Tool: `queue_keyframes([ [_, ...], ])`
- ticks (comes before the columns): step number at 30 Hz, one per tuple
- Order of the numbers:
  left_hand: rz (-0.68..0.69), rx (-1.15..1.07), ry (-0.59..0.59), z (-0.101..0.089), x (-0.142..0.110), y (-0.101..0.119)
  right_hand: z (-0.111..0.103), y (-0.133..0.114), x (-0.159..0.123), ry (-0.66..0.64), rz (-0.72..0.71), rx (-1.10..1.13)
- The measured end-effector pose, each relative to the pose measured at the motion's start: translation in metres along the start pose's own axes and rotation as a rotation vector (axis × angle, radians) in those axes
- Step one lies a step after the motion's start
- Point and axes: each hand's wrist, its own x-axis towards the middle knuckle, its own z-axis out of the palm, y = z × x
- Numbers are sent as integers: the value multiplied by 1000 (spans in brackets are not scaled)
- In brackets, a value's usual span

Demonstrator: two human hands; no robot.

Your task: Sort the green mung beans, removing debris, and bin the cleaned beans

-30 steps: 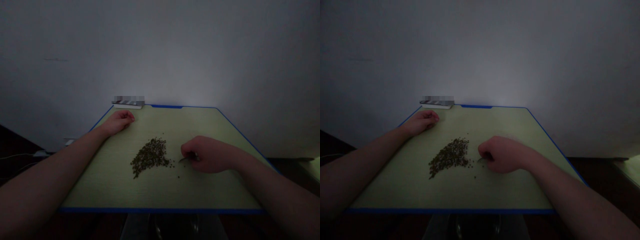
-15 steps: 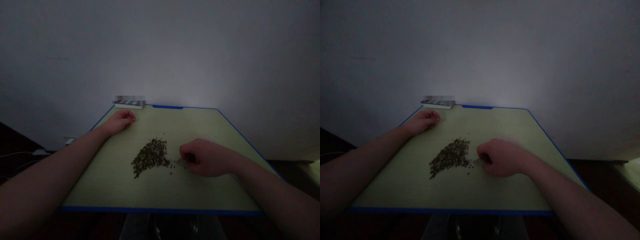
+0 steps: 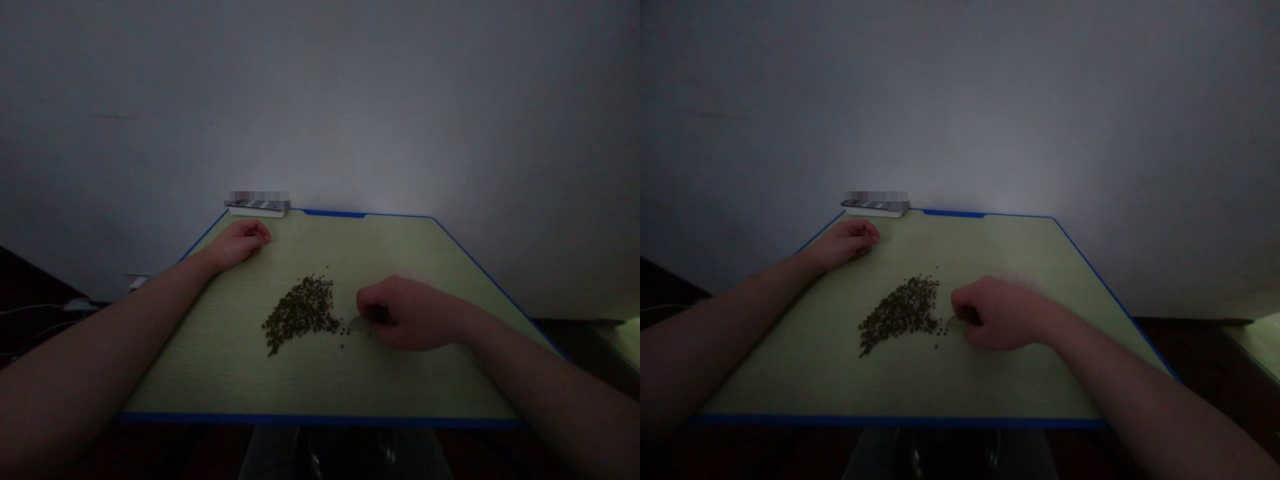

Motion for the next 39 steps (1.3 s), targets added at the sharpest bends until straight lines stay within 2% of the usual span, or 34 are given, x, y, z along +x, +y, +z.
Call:
queue_keyframes([
  [5,6,-10,-4,-1,1,-3,4,-5,1,25,8,15],
  [11,13,-17,-7,-2,3,-7,6,-3,4,102,89,25],
  [15,3,-2,-2,-2,3,-6,3,2,4,88,109,17],
  [20,12,5,-4,-3,3,-7,6,1,5,46,61,65],
  [23,16,8,-13,-3,4,-8,11,-3,7,72,52,104],
  [26,12,11,-9,-3,4,-7,12,-4,8,121,108,99],
  [31,7,21,5,-2,1,-3,9,7,10,146,186,59],
  [35,2,28,-3,-2,0,-3,7,13,10,141,177,98],
  [39,0,26,-5,-1,0,-2,9,8,9,106,139,147],
])
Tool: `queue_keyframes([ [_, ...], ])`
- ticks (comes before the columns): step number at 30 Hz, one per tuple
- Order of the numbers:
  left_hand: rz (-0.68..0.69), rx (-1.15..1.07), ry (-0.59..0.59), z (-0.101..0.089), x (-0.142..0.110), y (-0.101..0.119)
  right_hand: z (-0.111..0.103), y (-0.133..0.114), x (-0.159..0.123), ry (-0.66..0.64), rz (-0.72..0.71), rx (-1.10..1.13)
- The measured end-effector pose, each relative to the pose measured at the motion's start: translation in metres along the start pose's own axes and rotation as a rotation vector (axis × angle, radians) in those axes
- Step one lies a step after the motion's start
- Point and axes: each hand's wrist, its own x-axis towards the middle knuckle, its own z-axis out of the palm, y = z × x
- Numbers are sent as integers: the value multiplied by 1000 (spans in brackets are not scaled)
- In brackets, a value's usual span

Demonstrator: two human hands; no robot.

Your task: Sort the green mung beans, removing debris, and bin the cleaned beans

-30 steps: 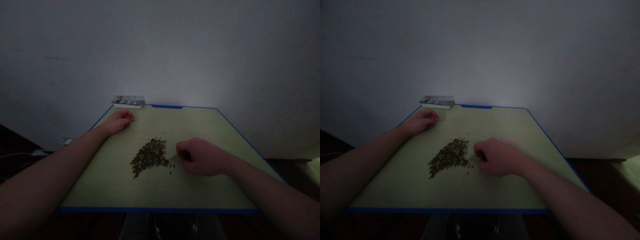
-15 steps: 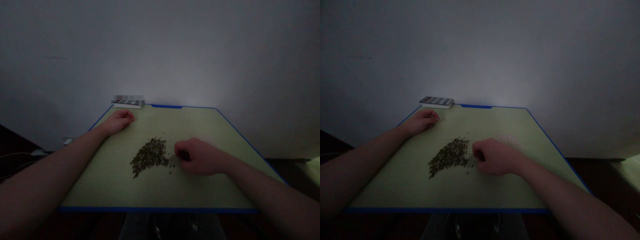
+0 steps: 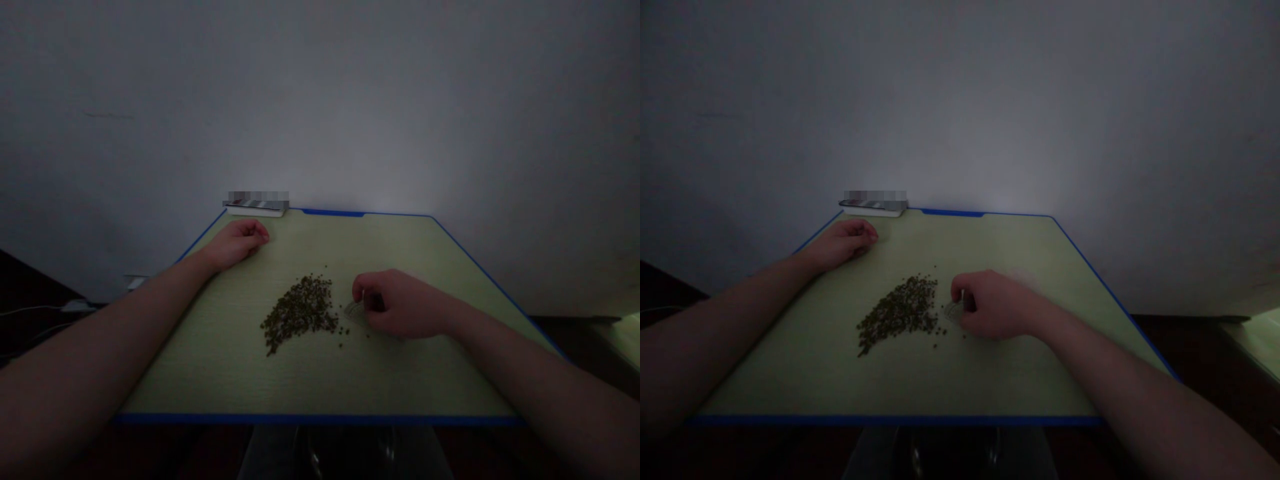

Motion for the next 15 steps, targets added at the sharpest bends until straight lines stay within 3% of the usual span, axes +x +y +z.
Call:
queue_keyframes([
  [8,4,-14,-6,0,1,-2,9,-12,1,80,-7,-19],
  [15,-15,-8,6,0,0,-1,-4,-7,0,104,96,-135],
])
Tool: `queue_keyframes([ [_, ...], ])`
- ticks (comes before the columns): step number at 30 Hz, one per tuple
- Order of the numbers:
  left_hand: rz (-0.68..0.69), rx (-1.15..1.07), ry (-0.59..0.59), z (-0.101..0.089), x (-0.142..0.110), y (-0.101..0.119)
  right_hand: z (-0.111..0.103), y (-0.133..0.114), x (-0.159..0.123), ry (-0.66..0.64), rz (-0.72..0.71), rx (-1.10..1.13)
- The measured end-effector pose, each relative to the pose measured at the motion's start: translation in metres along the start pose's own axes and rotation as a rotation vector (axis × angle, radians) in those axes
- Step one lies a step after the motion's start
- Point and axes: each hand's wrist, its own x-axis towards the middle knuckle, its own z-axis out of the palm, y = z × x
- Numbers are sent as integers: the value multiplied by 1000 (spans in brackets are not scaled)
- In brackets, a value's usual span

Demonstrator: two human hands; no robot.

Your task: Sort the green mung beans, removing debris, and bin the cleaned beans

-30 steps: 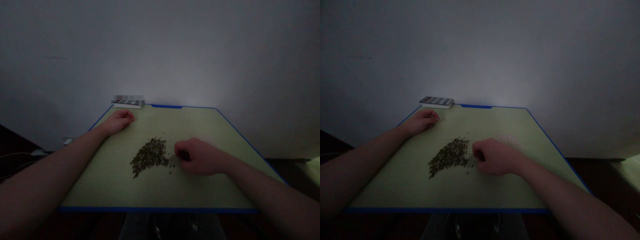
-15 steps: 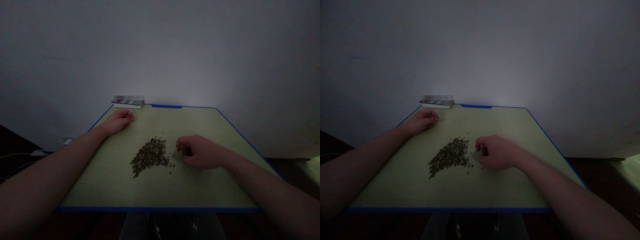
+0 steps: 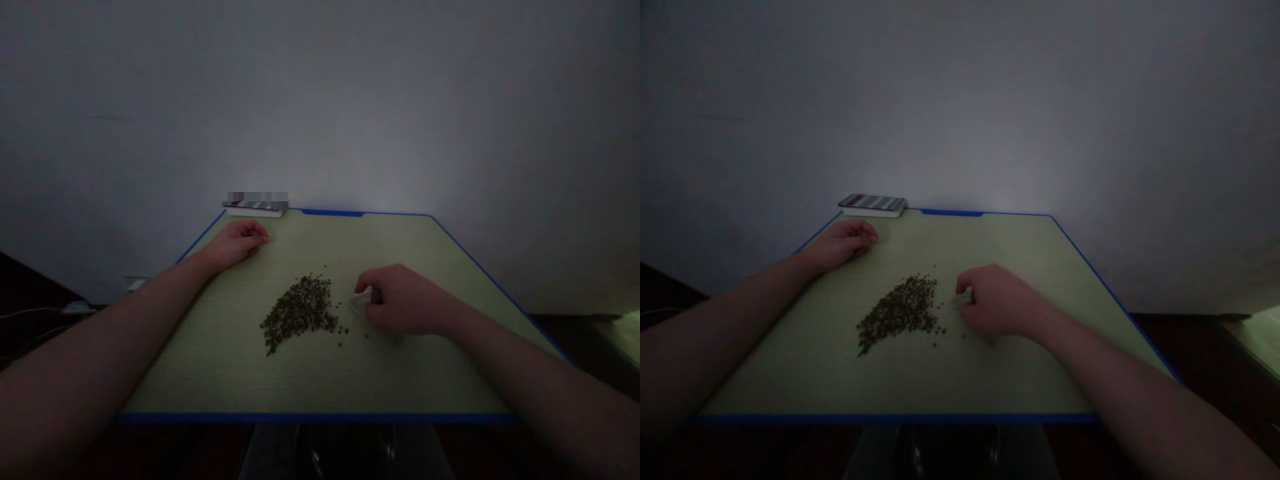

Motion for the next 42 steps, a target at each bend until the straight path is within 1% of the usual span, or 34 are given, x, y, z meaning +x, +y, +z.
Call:
queue_keyframes([
  [4,12,-17,-10,0,0,-1,-3,8,2,-32,-5,26],
  [7,8,-8,-10,0,1,-2,1,9,4,-71,-44,88],
  [9,7,1,-9,0,1,-2,4,9,6,-62,-47,99],
  [12,13,14,-7,0,1,-2,7,9,9,-17,-5,74],
  [15,19,18,-10,-1,1,-3,2,12,12,7,62,32],
  [19,22,20,-2,0,0,-2,-10,26,16,-20,136,-36],
  [22,11,9,-4,1,-1,0,-16,37,17,-11,171,-79],
  [24,9,6,-6,1,-1,1,-17,39,18,5,147,-72],
  [26,15,2,-5,2,-1,2,-14,36,18,-8,74,-11],
  [29,23,3,1,2,-2,3,-4,22,21,-6,-33,56],
  [32,26,13,1,2,-2,3,7,9,23,44,-100,33],
  [34,31,8,-1,2,-2,3,11,5,23,49,-142,49],
  [37,31,8,-4,2,-1,2,9,6,20,-15,-179,89],
  [40,30,20,-9,2,-1,1,3,12,15,-110,-193,76],
  [42,35,23,-11,2,-1,2,0,15,13,-147,-193,64],
])
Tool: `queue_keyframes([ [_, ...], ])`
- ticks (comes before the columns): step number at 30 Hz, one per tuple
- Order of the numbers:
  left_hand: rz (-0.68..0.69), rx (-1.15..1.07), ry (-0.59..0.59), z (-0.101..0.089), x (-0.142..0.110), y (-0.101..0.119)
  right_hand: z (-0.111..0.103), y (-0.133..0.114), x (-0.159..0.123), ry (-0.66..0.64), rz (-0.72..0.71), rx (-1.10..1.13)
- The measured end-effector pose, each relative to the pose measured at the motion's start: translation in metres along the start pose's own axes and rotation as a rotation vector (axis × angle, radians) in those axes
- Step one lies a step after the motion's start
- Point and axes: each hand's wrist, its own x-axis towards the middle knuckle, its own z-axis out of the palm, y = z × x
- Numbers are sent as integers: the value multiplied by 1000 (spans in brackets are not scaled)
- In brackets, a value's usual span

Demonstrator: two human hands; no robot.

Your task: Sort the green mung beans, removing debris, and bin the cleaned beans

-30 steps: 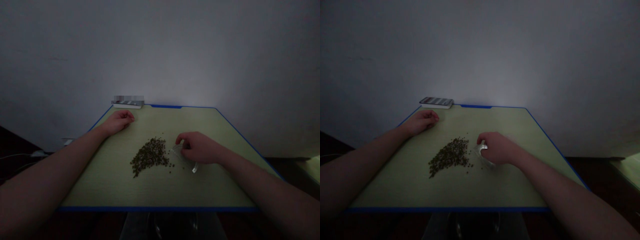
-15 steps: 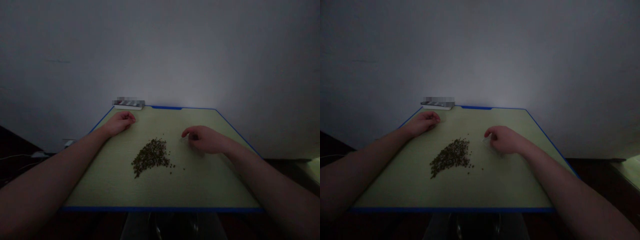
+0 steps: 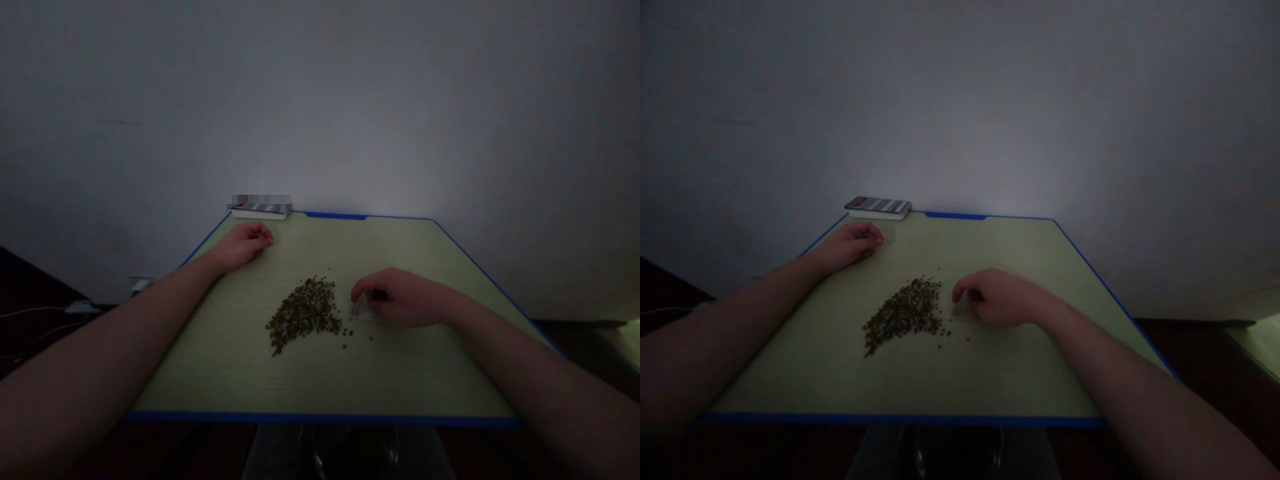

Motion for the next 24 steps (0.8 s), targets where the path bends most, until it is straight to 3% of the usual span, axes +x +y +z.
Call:
queue_keyframes([
  [7,-4,-4,0,0,1,0,8,-5,3,54,9,52],
  [13,-6,10,5,0,0,1,10,-5,4,138,113,28],
  [24,-3,-5,0,-1,2,-4,14,-10,9,137,7,80],
])
